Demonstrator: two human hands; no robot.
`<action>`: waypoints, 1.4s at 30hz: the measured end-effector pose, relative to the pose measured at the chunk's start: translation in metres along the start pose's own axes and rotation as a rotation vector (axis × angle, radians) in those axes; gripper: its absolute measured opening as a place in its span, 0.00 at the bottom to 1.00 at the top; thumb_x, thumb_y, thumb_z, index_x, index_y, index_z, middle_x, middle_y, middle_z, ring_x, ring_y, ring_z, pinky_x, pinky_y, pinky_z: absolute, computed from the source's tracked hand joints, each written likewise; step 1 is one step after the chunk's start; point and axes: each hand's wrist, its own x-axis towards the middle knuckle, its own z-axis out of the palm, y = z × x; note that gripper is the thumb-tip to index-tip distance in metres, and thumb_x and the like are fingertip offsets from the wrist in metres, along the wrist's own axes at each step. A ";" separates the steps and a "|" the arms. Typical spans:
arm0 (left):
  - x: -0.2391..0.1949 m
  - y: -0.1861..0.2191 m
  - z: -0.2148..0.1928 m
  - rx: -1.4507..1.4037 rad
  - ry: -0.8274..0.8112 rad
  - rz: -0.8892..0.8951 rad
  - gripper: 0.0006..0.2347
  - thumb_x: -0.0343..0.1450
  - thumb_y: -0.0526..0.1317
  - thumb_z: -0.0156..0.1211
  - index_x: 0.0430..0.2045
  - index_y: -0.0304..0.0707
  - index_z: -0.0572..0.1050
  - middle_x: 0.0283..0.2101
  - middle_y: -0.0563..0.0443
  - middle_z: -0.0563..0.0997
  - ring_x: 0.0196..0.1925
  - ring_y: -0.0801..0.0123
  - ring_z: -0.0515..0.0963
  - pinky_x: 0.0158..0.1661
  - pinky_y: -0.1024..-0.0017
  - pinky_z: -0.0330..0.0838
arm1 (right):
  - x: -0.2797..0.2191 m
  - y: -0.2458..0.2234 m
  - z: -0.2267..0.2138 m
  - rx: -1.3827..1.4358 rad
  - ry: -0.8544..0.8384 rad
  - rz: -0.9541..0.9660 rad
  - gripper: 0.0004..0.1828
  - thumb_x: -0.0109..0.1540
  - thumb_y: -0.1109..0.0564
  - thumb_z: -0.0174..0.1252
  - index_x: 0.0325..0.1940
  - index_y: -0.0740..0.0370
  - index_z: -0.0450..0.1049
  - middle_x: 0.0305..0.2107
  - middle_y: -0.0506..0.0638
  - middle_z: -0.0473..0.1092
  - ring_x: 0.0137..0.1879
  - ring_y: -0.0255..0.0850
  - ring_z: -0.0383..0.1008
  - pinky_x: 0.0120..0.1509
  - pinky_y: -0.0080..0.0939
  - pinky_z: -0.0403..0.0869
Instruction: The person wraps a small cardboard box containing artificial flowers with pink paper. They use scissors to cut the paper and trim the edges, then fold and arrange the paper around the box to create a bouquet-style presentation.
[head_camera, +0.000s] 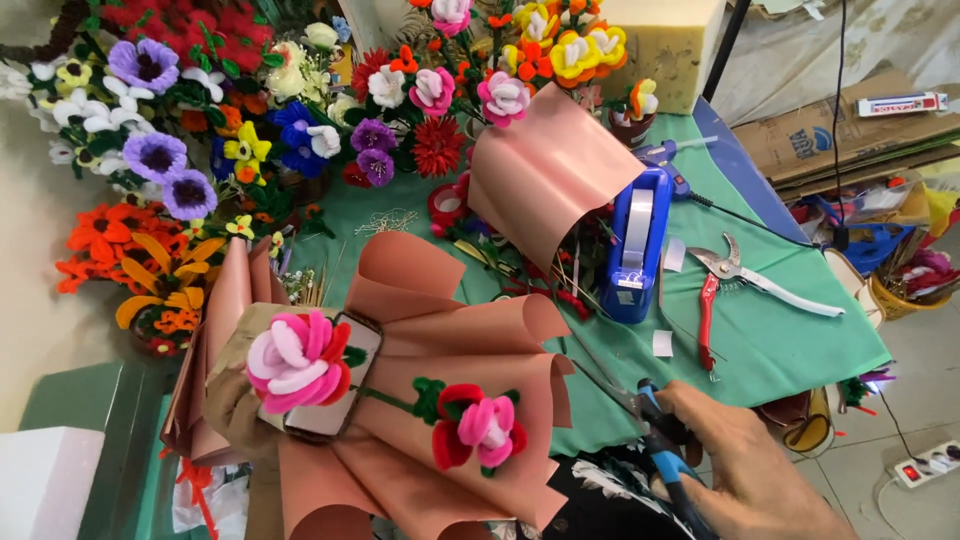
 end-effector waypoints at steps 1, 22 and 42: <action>-0.005 -0.001 -0.001 -0.002 0.000 0.001 0.09 0.76 0.37 0.58 0.47 0.34 0.69 0.47 0.32 0.76 0.39 0.43 0.78 0.41 0.52 0.75 | 0.000 0.002 0.002 0.000 0.002 0.001 0.30 0.58 0.26 0.49 0.45 0.50 0.76 0.27 0.42 0.72 0.28 0.36 0.67 0.32 0.41 0.67; 0.014 0.041 0.004 0.076 0.059 -0.139 0.09 0.82 0.42 0.45 0.44 0.34 0.69 0.44 0.26 0.77 0.46 0.29 0.80 0.51 0.39 0.73 | 0.009 0.017 0.020 -0.028 0.090 -0.141 0.33 0.61 0.23 0.44 0.41 0.53 0.74 0.25 0.43 0.66 0.27 0.37 0.62 0.30 0.41 0.62; 0.017 0.047 -0.004 0.084 -0.052 -0.172 0.08 0.83 0.40 0.43 0.49 0.38 0.69 0.47 0.30 0.76 0.48 0.32 0.81 0.57 0.40 0.69 | 0.005 0.024 0.018 -0.021 0.120 -0.159 0.25 0.62 0.31 0.52 0.35 0.53 0.74 0.22 0.43 0.61 0.25 0.37 0.56 0.28 0.41 0.60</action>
